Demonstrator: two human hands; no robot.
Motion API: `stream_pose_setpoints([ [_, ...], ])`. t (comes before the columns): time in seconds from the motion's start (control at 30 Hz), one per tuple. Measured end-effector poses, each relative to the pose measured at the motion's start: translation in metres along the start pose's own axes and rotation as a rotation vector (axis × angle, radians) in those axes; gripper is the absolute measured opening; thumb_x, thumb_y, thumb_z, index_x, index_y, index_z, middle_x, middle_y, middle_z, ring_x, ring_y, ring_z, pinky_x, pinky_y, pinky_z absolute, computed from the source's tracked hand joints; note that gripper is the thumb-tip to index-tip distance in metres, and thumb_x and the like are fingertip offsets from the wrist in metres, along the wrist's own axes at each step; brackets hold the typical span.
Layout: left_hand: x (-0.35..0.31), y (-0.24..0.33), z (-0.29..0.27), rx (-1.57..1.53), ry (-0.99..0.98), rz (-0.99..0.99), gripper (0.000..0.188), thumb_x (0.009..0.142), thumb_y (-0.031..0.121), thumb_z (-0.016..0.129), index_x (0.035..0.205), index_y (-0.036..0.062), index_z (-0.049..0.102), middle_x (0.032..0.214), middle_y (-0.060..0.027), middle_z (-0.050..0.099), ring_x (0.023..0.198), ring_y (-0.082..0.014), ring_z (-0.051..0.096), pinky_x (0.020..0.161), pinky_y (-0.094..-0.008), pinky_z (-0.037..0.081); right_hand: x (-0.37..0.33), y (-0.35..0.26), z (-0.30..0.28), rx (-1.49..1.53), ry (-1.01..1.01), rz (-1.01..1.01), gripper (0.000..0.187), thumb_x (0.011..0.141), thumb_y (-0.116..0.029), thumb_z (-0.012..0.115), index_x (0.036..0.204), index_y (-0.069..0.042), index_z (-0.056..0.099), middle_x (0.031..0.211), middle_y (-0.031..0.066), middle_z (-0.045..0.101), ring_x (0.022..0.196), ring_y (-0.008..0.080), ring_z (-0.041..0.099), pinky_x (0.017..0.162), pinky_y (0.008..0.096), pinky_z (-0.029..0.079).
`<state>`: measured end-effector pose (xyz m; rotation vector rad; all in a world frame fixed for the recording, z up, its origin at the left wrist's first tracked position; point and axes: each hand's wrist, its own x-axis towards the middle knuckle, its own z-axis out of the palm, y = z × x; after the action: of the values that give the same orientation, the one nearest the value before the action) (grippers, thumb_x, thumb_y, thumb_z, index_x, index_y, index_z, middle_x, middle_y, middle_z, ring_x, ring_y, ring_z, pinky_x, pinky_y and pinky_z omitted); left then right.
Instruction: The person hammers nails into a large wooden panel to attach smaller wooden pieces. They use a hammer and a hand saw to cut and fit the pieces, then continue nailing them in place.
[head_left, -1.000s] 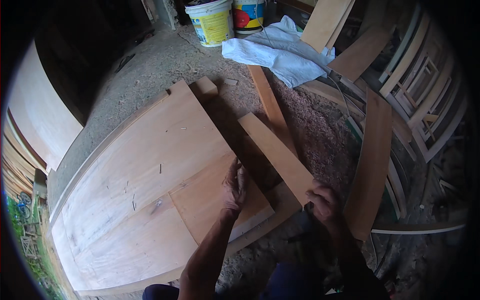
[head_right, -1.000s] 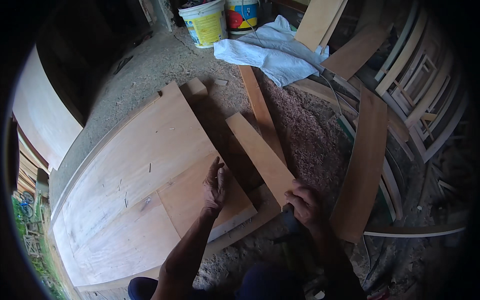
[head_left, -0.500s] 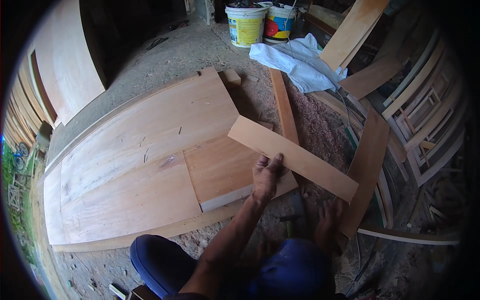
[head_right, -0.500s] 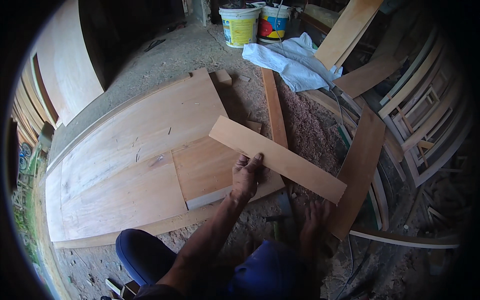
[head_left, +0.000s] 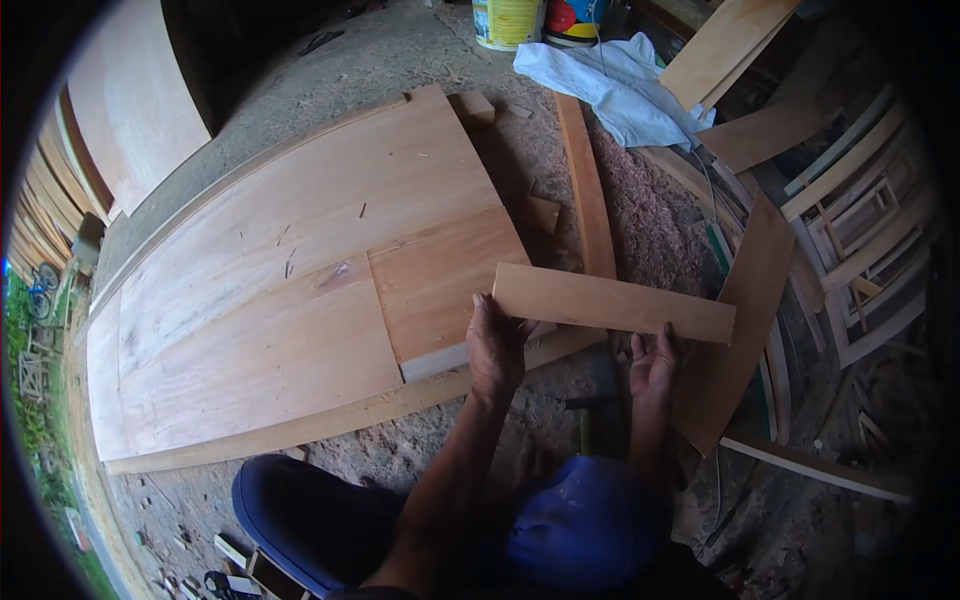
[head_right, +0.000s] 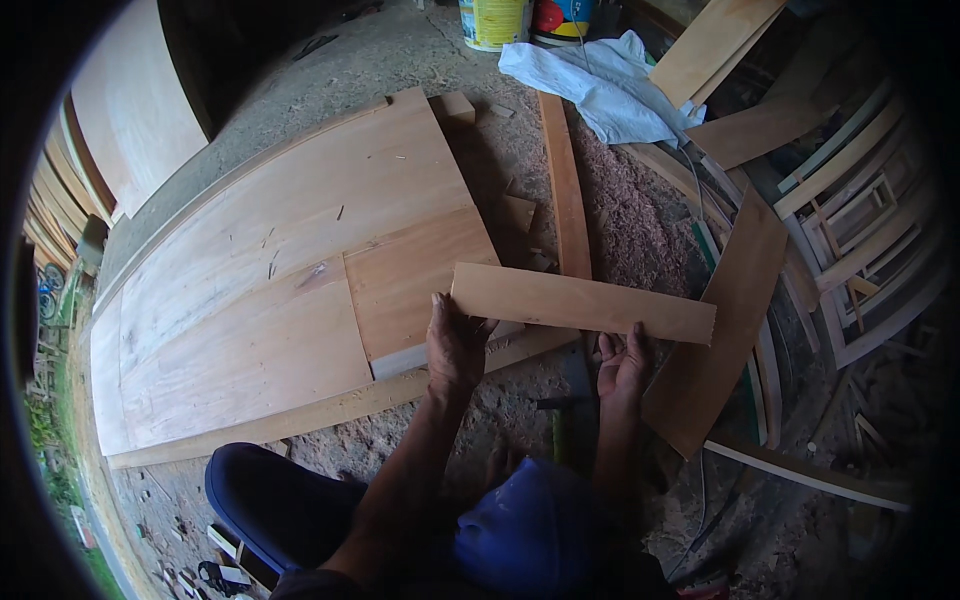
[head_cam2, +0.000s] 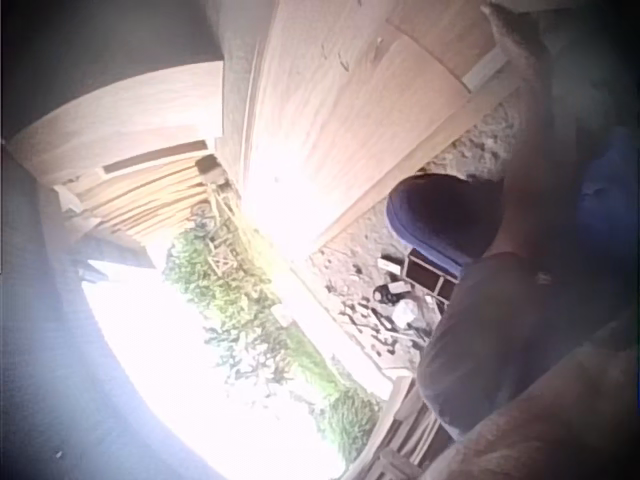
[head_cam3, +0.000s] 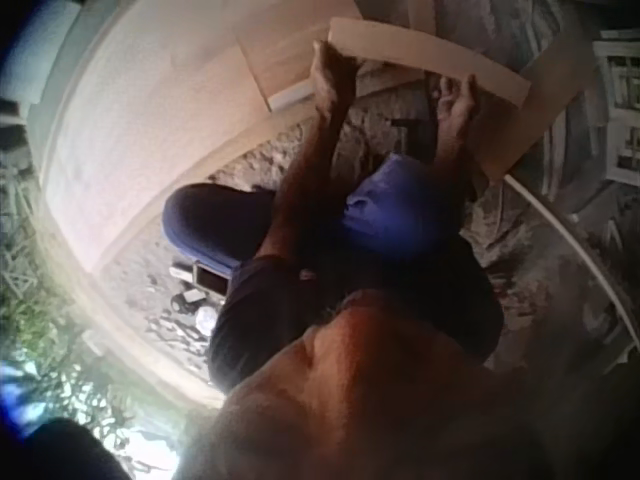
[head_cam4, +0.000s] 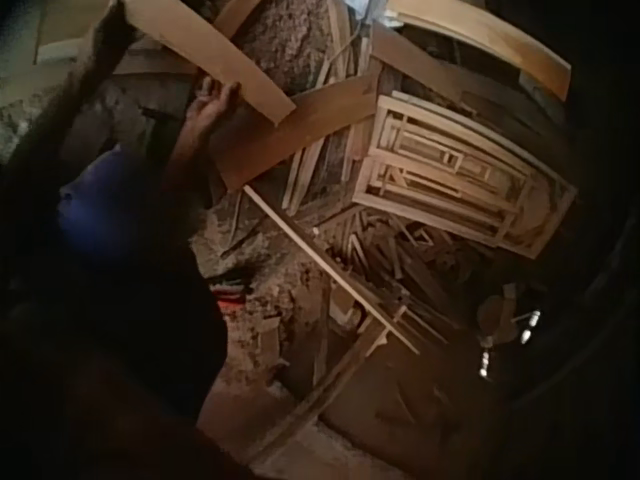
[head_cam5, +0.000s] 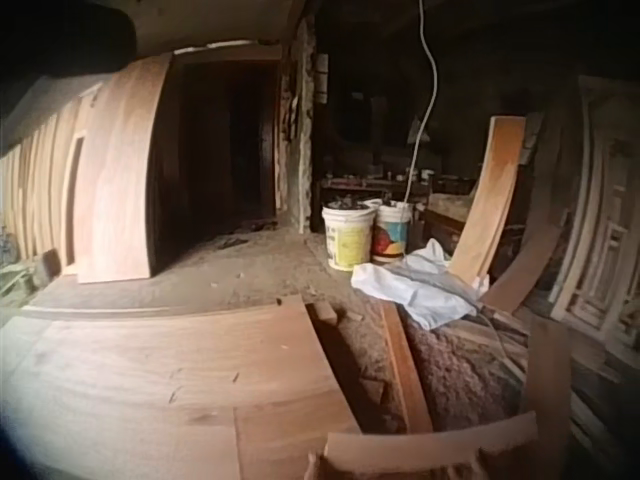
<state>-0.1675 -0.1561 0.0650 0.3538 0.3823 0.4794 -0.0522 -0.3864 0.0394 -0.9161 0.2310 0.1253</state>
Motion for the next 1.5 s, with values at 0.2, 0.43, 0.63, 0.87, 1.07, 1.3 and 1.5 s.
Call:
stream_pose_setpoints([
  [0.2, 0.003, -0.004, 0.009, -0.04, -0.03, -0.069, 0.042, 0.104, 0.042, 0.057, 0.132, 0.0103, 0.058, 0.129, -0.0087, 0.064, 0.121, -0.0259, 0.06, 0.099, -0.0436, 0.05, 0.015, -0.009, -0.01, 0.025, -0.002, 0.021, 0.037, 0.095, -0.024, 0.072, 0.129, -0.015, 0.058, 0.11, 0.0042, 0.07, 0.087, 0.0181, 0.072, 0.069, 0.0331, 0.064],
  [0.43, 0.021, -0.042, -0.067, -0.324, -0.251, -0.254, 0.034, 0.104, 0.041, 0.057, 0.118, 0.0109, 0.064, 0.105, -0.0051, 0.071, 0.091, -0.0221, 0.068, 0.077, -0.0353, 0.056, 0.031, -0.01, 0.014, -0.043, 0.036, 0.06, 0.038, 0.095, -0.021, 0.071, 0.13, -0.016, 0.057, 0.11, 0.0034, 0.07, 0.088, 0.0183, 0.072, 0.068, 0.0337, 0.064],
  [0.63, -0.007, -0.03, -0.022, -0.182, 0.111, -0.218, 0.029, 0.103, 0.038, 0.061, 0.116, 0.012, 0.065, 0.101, -0.0036, 0.07, 0.087, -0.0176, 0.066, 0.077, -0.0298, 0.053, 0.034, -0.02, 0.001, -0.093, 0.069, 0.029, 0.036, 0.096, -0.02, 0.069, 0.13, -0.017, 0.057, 0.11, 0.0029, 0.069, 0.09, 0.0174, 0.071, 0.066, 0.0335, 0.063],
  [0.87, -0.032, -0.058, -0.053, 0.278, 0.047, -0.093, 0.046, 0.107, 0.044, 0.051, 0.129, 0.0054, 0.061, 0.113, -0.0072, 0.071, 0.096, -0.0194, 0.067, 0.084, -0.0352, 0.053, 0.031, -0.014, -0.017, -0.012, -0.044, 0.034, 0.049, 0.096, -0.031, 0.071, 0.137, -0.014, 0.051, 0.12, 0.0051, 0.063, 0.112, 0.0209, 0.063, 0.09, 0.0433, 0.056],
  [1.07, -0.05, -0.042, -0.062, 0.798, -0.075, -0.824, 0.048, 0.101, 0.045, 0.061, 0.116, 0.0002, 0.068, 0.102, -0.0109, 0.074, 0.082, -0.0196, 0.071, 0.073, -0.0332, 0.056, 0.041, -0.027, 0.035, 0.017, -0.244, -0.249, 0.052, 0.097, -0.031, 0.071, 0.137, -0.005, 0.049, 0.123, 0.0051, 0.061, 0.117, 0.0194, 0.059, 0.099, 0.0409, 0.051],
  [1.3, -0.021, 0.006, -0.035, 1.374, -0.379, -0.765, 0.045, 0.102, 0.04, 0.058, 0.114, -0.0011, 0.072, 0.091, -0.0141, 0.077, 0.069, -0.0194, 0.072, 0.063, -0.0333, 0.058, 0.021, -0.078, 0.05, -0.342, -0.414, -0.117, 0.048, 0.105, -0.019, 0.059, 0.148, -0.001, 0.048, 0.133, 0.0079, 0.063, 0.117, 0.0146, 0.061, 0.098, 0.0304, 0.049],
  [1.5, -0.011, 0.022, 0.044, 0.522, -0.049, -0.108, 0.057, 0.104, 0.046, 0.057, 0.14, 0.0019, 0.054, 0.126, -0.015, 0.068, 0.099, -0.0208, 0.068, 0.075, -0.0363, 0.058, -0.004, -0.078, 0.059, -0.945, -0.822, -0.001, 0.05, 0.103, -0.024, 0.058, 0.146, -0.001, 0.052, 0.133, 0.0101, 0.063, 0.117, 0.0179, 0.06, 0.1, 0.0337, 0.048],
])
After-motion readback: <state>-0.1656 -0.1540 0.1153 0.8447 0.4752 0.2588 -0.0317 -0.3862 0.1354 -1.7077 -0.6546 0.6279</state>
